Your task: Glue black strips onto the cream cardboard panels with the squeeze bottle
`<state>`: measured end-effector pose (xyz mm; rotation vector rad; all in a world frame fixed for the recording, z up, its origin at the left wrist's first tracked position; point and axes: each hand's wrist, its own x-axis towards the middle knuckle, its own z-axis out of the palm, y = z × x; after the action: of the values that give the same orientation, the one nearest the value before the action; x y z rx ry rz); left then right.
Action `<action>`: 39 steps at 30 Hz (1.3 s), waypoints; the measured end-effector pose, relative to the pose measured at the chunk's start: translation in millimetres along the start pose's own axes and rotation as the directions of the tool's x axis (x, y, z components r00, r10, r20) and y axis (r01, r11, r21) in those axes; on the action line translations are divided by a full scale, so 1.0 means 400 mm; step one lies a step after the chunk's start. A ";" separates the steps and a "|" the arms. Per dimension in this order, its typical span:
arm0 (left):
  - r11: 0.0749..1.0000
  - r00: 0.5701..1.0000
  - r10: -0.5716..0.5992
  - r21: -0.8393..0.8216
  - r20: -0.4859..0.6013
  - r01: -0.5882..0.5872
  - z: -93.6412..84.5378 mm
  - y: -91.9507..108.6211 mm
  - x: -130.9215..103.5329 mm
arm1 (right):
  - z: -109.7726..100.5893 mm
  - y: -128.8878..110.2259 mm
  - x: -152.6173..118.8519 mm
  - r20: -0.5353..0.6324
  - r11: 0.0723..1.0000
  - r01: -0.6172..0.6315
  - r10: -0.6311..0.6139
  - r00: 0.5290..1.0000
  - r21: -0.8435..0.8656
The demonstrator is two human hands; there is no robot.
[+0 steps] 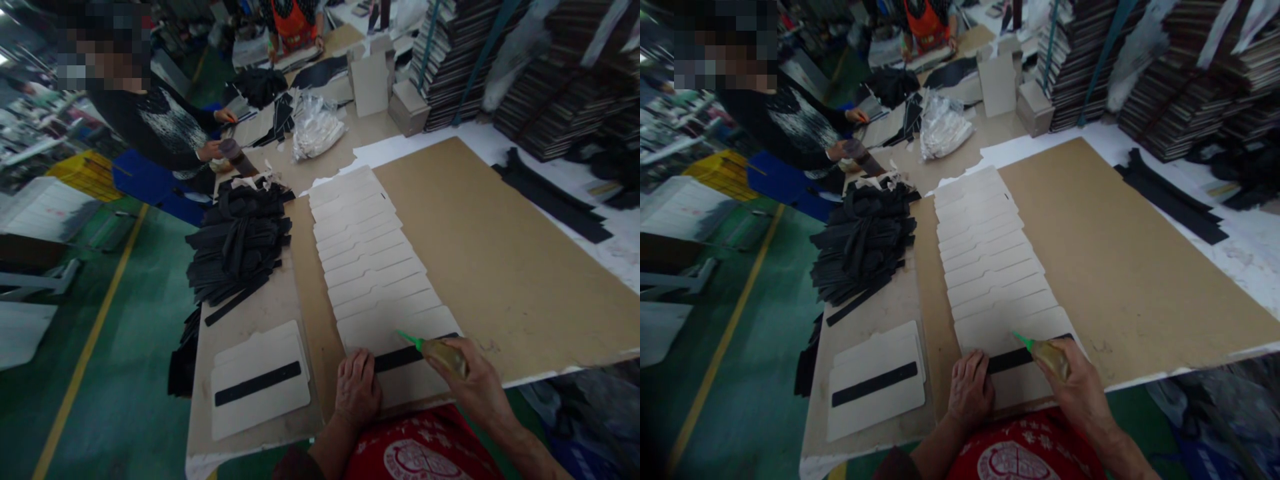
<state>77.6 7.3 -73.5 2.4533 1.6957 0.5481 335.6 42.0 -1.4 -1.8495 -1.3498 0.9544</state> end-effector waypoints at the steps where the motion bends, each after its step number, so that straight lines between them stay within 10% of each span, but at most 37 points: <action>1: 1.000 1.000 0.001 -0.003 -0.002 -0.001 0.001 0.000 0.000 | -0.013 0.000 0.010 -0.048 0.998 -0.058 0.060 0.997 0.034; 9: 1.000 1.000 0.003 -0.006 -0.017 -0.003 -0.005 0.004 0.005 | -0.095 0.020 0.131 -0.365 0.987 -0.162 0.155 0.918 0.011; 19: 1.000 1.000 0.000 -0.020 -0.019 0.000 -0.003 0.006 0.004 | -0.063 0.064 0.146 -0.116 0.952 0.151 -0.187 0.975 -0.267; 39: 1.000 1.000 -0.014 -0.009 -0.013 0.013 0.006 0.003 -0.005 | -0.016 -0.001 0.117 -0.016 0.873 0.289 -0.321 0.947 -0.391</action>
<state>79.1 5.3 -75.8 2.4358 1.7098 0.5707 350.4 86.4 -6.2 -1.8449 -1.8129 0.4659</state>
